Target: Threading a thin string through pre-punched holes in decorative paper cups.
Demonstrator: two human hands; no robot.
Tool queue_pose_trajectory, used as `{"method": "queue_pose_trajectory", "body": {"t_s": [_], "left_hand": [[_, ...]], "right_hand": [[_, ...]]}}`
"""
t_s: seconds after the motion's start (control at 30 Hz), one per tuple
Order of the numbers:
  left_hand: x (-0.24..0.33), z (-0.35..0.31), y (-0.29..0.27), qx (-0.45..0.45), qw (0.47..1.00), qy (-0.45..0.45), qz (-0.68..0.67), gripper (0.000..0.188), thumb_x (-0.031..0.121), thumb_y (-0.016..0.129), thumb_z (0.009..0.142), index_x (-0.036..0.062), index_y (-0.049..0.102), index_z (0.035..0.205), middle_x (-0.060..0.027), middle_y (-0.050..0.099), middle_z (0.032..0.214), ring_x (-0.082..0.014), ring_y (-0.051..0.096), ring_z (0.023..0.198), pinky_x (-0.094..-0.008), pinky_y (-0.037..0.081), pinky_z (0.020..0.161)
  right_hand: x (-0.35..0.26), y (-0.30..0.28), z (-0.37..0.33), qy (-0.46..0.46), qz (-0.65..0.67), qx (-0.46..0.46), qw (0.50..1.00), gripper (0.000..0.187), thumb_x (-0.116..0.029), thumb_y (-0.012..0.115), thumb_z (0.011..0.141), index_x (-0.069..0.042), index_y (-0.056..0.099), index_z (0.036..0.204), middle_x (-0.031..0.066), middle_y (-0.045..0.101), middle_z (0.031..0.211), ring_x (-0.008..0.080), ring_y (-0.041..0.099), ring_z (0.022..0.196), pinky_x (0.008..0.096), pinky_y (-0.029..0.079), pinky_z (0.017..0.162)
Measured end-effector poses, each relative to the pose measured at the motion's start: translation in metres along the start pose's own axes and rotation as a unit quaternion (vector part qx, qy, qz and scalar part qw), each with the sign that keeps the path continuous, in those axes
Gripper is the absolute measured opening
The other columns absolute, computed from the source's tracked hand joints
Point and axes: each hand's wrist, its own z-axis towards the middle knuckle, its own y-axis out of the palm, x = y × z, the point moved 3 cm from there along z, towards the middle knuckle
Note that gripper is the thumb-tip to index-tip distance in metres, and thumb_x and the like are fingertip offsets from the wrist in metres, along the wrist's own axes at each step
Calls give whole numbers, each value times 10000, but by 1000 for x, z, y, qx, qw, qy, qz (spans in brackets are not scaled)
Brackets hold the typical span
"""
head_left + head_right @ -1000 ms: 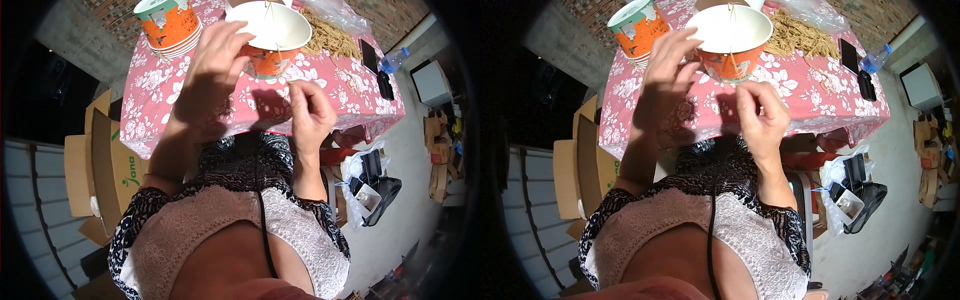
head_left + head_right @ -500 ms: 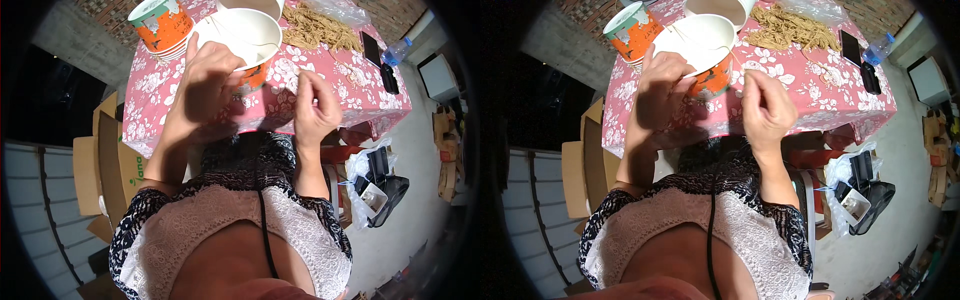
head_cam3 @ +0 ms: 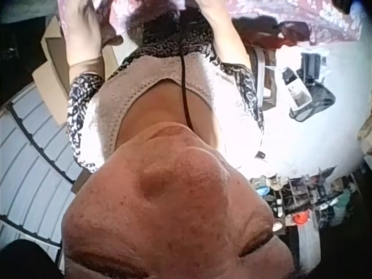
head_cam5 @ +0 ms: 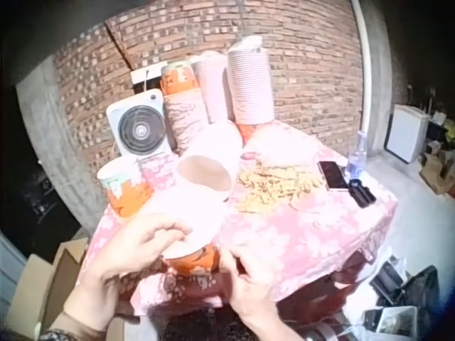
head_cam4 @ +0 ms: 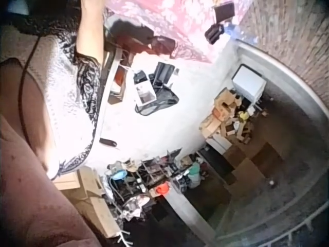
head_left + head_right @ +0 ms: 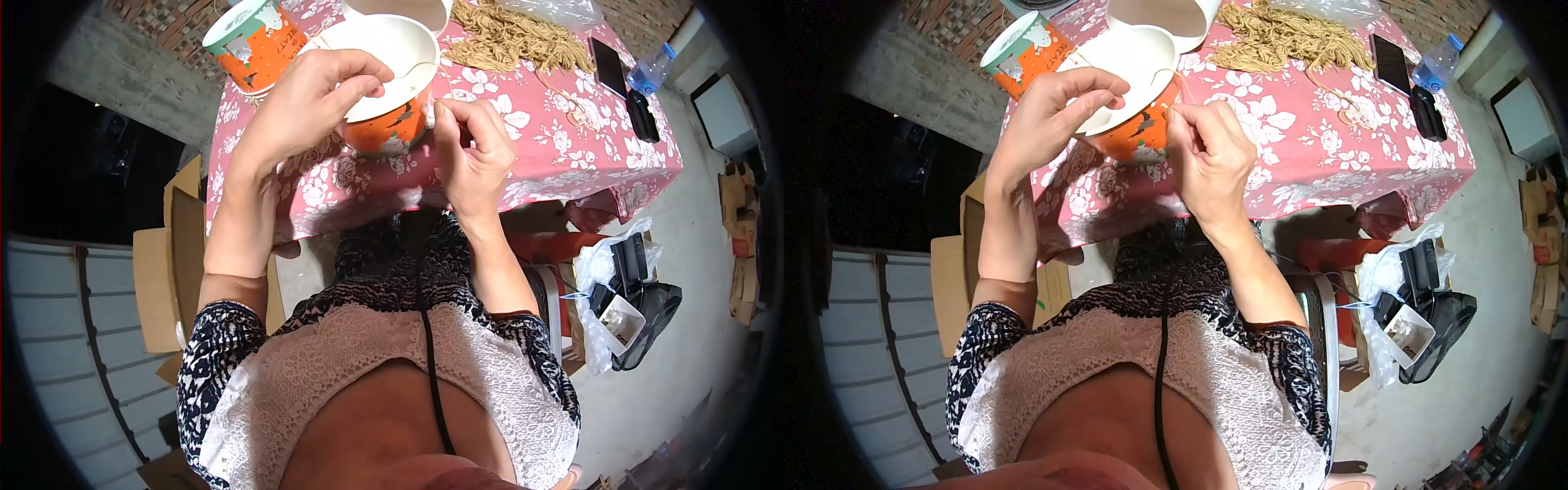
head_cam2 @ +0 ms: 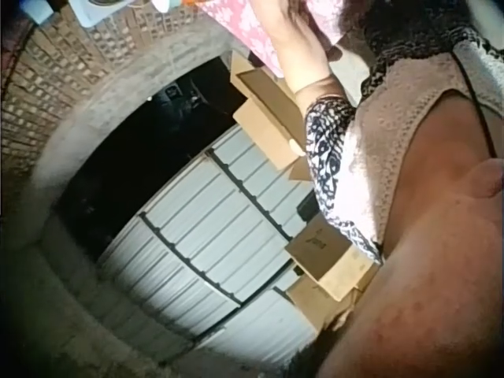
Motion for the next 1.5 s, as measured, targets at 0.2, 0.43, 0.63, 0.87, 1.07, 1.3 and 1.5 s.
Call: {"method": "queue_pose_trajectory", "body": {"t_s": [0.2, 0.43, 0.63, 0.87, 1.07, 1.3, 1.5], "left_hand": [[2, 16, 5, -102, 994, -20, -14, 226, 103, 607, 935, -65, 667, 1074, -63, 698, 933, -107, 634, 917, -265, 497, 833], [6, 20, 9, -138, 989, -31, -42, 247, 118, 624, 927, -42, 673, 1108, -57, 690, 949, -99, 618, 893, -265, 500, 818], [4, 24, 10, -158, 987, -16, -32, 260, 120, 620, 927, -48, 664, 1121, -57, 687, 942, -91, 615, 868, -251, 506, 790], [0, 29, 15, -195, 979, -17, -59, 247, 109, 593, 934, -45, 660, 1115, -37, 683, 908, -75, 602, 840, -248, 507, 787], [2, 31, 19, -192, 981, -14, -37, 129, 83, 570, 930, -28, 635, 920, 22, 611, 773, -35, 523, 720, -218, 460, 640], [-10, 29, 12, -167, 983, -38, -73, 124, 103, 603, 914, 4, 615, 840, 19, 584, 740, -32, 499, 690, -206, 424, 615], [-4, 26, -1, -94, 971, -92, -200, 113, 76, 553, 867, 18, 585, 776, -68, 666, 826, -82, 569, 615, -204, 423, 527]], "right_hand": [[1, 4, 1, -10, -16, -7, 1000, 40, 15, 683, 824, -14, 672, 849, 66, 543, 663, 135, 511, 551, 272, 411, 503], [-5, 6, 5, -38, -36, -12, 999, 55, 25, 686, 821, -17, 665, 850, 75, 556, 673, 151, 535, 565, 287, 438, 518], [-5, 8, 6, -36, -37, -20, 998, 76, 34, 688, 805, -24, 660, 846, 89, 570, 684, 194, 572, 581, 309, 464, 535], [-11, 10, 9, -58, -72, -30, 995, 83, 36, 679, 799, -29, 649, 840, 102, 584, 706, 233, 598, 599, 330, 486, 552], [-15, 8, 11, -84, -112, -41, 989, 69, 14, 678, 797, -29, 649, 843, 113, 599, 730, 278, 614, 619, 357, 497, 562], [-22, -8, 21, -55, -159, -125, 978, 165, -92, 696, 829, -44, 665, 983, 128, 629, 804, 323, 640, 670, 399, 514, 591], [-29, -21, 31, -67, -215, -173, 959, 196, -89, 690, 838, -50, 647, 1026, 131, 614, 847, 330, 638, 695, 417, 507, 587]]}}
